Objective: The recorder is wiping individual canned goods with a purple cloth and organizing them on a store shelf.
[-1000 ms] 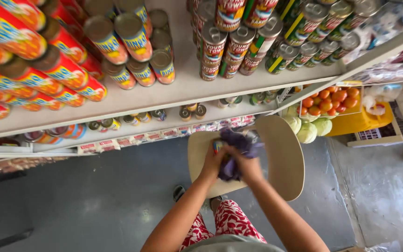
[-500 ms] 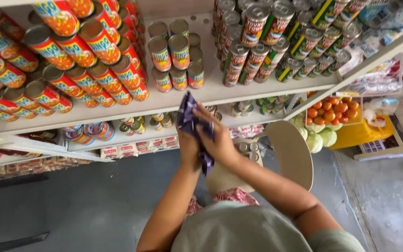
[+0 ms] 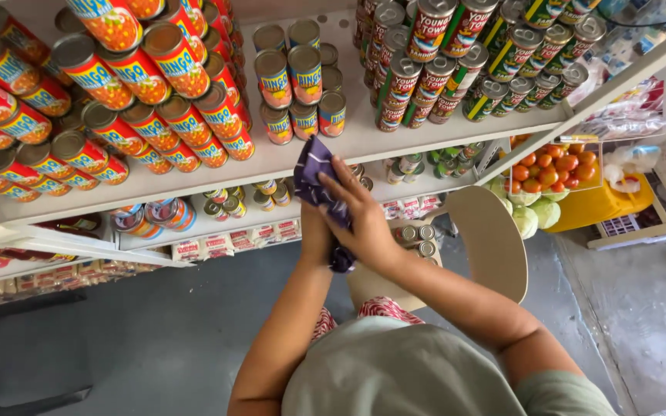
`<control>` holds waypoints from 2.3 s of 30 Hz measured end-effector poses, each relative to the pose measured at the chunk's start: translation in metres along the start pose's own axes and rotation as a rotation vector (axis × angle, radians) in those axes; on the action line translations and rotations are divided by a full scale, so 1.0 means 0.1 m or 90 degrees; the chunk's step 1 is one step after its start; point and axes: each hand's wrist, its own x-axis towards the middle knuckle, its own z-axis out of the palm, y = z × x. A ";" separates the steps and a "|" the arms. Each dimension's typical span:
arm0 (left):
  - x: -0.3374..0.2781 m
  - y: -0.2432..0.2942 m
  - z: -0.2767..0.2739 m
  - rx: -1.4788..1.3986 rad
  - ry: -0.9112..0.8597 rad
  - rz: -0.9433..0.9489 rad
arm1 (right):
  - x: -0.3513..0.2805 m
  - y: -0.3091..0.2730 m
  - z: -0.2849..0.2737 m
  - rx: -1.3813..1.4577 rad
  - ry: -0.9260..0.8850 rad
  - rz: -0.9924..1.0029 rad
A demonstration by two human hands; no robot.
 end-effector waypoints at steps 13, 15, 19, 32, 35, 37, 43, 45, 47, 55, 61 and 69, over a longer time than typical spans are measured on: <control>-0.06 0.11 0.08 0.086 -0.019 0.096 | -0.01 0.26 -0.04 0.173 -0.004 0.169; 0.00 0.09 0.03 0.094 -0.020 0.110 | -0.12 0.25 -0.02 0.356 0.064 0.391; 0.33 -0.13 -0.12 -0.080 -0.040 0.212 | -0.02 0.06 -0.03 0.046 -0.025 -0.070; -0.11 0.28 0.12 0.208 -0.019 0.485 | -0.04 0.25 -0.34 0.443 0.218 0.652; -0.27 0.46 0.34 0.045 0.017 0.382 | -0.24 0.06 -0.38 0.372 0.205 0.597; -0.18 0.47 0.37 -0.069 0.004 0.224 | -0.31 0.04 -0.43 0.235 0.131 0.486; 0.16 0.16 0.28 -0.282 -0.063 -0.179 | -0.16 -0.07 -0.55 -0.143 0.056 -0.054; 0.18 0.18 0.28 -0.304 -0.069 -0.215 | -0.21 -0.06 -0.52 -0.223 0.046 -0.058; 0.23 0.13 0.21 -0.373 -0.180 -0.330 | -0.25 0.01 -0.48 -0.280 0.017 -0.133; -0.02 0.39 0.47 -0.336 -0.116 -0.186 | -0.14 -0.09 -0.60 -0.325 -0.042 -0.117; -0.16 0.54 0.52 -0.311 -0.088 -0.104 | -0.11 -0.10 -0.64 -0.393 -0.061 -0.133; 0.22 0.22 0.27 -0.248 -0.076 -0.066 | 0.02 0.23 -0.78 -0.340 -0.021 -0.061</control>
